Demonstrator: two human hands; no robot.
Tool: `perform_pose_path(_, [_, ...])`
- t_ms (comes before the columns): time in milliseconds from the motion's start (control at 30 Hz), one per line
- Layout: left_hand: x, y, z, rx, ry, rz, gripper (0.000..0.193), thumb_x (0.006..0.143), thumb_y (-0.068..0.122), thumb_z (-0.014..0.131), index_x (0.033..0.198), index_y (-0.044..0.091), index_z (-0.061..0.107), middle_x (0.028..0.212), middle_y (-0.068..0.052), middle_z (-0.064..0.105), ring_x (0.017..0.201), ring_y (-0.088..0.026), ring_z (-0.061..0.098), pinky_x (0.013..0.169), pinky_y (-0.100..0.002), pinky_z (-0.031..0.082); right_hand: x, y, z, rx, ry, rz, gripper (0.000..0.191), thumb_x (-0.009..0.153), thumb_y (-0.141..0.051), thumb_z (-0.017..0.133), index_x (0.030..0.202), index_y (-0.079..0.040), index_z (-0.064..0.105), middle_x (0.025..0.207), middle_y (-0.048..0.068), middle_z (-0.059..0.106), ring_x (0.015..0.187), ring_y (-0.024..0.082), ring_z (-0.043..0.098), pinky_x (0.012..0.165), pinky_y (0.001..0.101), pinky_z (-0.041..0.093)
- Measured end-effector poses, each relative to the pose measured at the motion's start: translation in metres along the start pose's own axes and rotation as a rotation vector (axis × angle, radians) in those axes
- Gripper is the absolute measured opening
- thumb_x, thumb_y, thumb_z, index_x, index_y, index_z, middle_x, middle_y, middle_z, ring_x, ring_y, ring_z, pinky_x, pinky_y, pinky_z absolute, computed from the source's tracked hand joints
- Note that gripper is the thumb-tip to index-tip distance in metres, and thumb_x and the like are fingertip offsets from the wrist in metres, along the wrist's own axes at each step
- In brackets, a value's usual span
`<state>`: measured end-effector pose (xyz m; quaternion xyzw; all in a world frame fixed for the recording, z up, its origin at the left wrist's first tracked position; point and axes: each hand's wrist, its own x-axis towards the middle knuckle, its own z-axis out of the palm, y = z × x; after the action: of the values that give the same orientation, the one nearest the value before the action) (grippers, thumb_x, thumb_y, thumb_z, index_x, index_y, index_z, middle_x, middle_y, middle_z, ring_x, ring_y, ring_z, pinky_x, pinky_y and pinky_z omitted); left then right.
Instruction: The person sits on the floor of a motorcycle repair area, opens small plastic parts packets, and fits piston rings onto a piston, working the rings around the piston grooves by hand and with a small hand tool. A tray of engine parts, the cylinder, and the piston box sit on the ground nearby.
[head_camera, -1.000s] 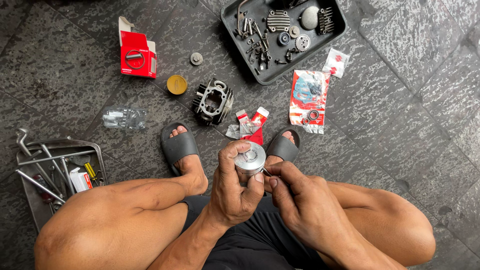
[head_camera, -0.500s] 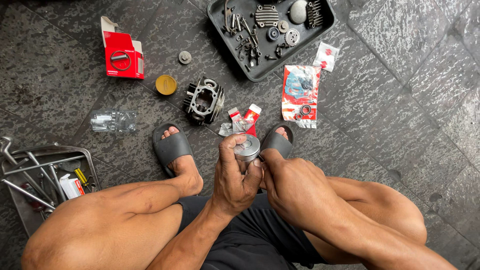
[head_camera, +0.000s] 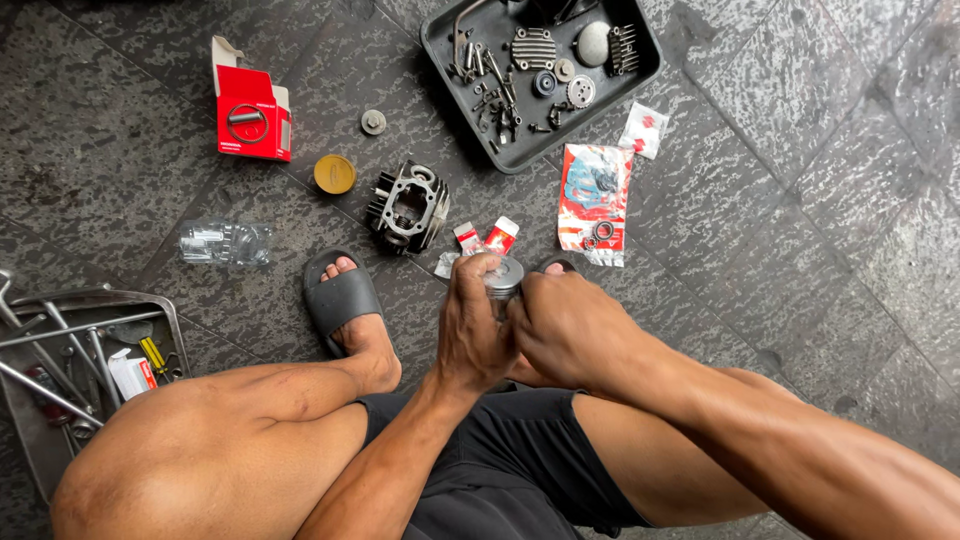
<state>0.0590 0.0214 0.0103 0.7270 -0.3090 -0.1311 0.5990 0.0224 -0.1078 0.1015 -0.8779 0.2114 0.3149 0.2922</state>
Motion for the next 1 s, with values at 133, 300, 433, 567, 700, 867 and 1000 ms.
perform_pose_path(133, [0.008,-0.003,-0.006,-0.017,0.030,-0.024,0.047,0.101,0.029,0.063,0.132,0.002,0.042,0.115,-0.026,0.062,0.098,-0.043,0.066,0.086,-0.048,0.054,0.019,0.000,-0.006,0.087,-0.087,0.117,0.036,0.090,-0.027,0.057,0.084,0.006,0.072,0.083,0.031,0.067,0.084,0.046,0.067,0.073,0.0525,0.052])
perform_pose_path(300, [0.001,-0.002,-0.012,-0.172,0.005,-0.211,0.044,0.095,0.022,0.061,0.130,0.003,0.042,0.100,-0.020,0.067,0.084,-0.032,0.068,0.075,-0.043,0.055,0.001,-0.010,-0.031,0.255,-0.146,0.060,0.032,0.087,-0.019,0.050,0.098,0.002,0.070,0.078,0.025,0.069,0.076,0.038,0.070,0.071,0.0469,0.052])
perform_pose_path(433, [-0.007,0.005,-0.019,-0.479,-0.066,-0.393,0.042,0.094,0.017,0.057,0.130,0.004,0.040,0.090,-0.013,0.063,0.071,-0.015,0.062,0.067,-0.032,0.053,-0.020,-0.022,-0.048,0.324,-0.197,0.096,0.032,0.088,-0.016,0.046,0.103,-0.001,0.069,0.068,0.017,0.070,0.068,0.029,0.069,0.066,0.0424,0.055])
perform_pose_path(567, [-0.011,0.010,-0.023,-0.677,-0.101,-0.395,0.042,0.096,0.012,0.056,0.133,0.003,0.039,0.105,-0.010,0.058,0.082,-0.009,0.056,0.075,-0.027,0.051,-0.036,-0.023,-0.054,0.266,-0.194,0.179,0.032,0.096,-0.024,0.051,0.119,-0.010,0.069,0.066,0.016,0.071,0.060,0.030,0.073,0.062,0.0425,0.055])
perform_pose_path(700, [-0.014,0.011,-0.031,-0.892,-0.198,-0.476,0.043,0.096,0.014,0.055,0.134,0.004,0.038,0.107,-0.011,0.061,0.090,-0.012,0.062,0.083,-0.030,0.056,-0.043,-0.015,-0.047,0.071,0.037,-0.190,0.026,0.093,-0.023,0.059,0.113,-0.011,0.070,0.074,0.013,0.073,0.066,0.037,0.069,0.055,0.0471,0.050])
perform_pose_path(867, [-0.014,0.014,-0.036,-0.935,-0.255,-0.484,0.044,0.097,0.016,0.056,0.135,0.004,0.038,0.112,-0.012,0.061,0.094,-0.012,0.061,0.087,-0.031,0.057,-0.043,-0.003,-0.037,0.006,0.157,-0.294,0.018,0.089,-0.021,0.063,0.102,-0.011,0.071,0.078,0.010,0.074,0.063,0.034,0.069,0.051,0.0447,0.051])
perform_pose_path(1000, [-0.012,0.015,-0.037,-0.920,-0.282,-0.520,0.047,0.096,0.017,0.057,0.137,0.004,0.037,0.113,-0.013,0.062,0.094,-0.012,0.061,0.088,-0.032,0.056,-0.040,0.004,-0.034,-0.026,0.159,-0.323,0.015,0.088,-0.022,0.066,0.098,-0.011,0.071,0.074,0.009,0.072,0.062,0.033,0.069,0.050,0.0450,0.050])
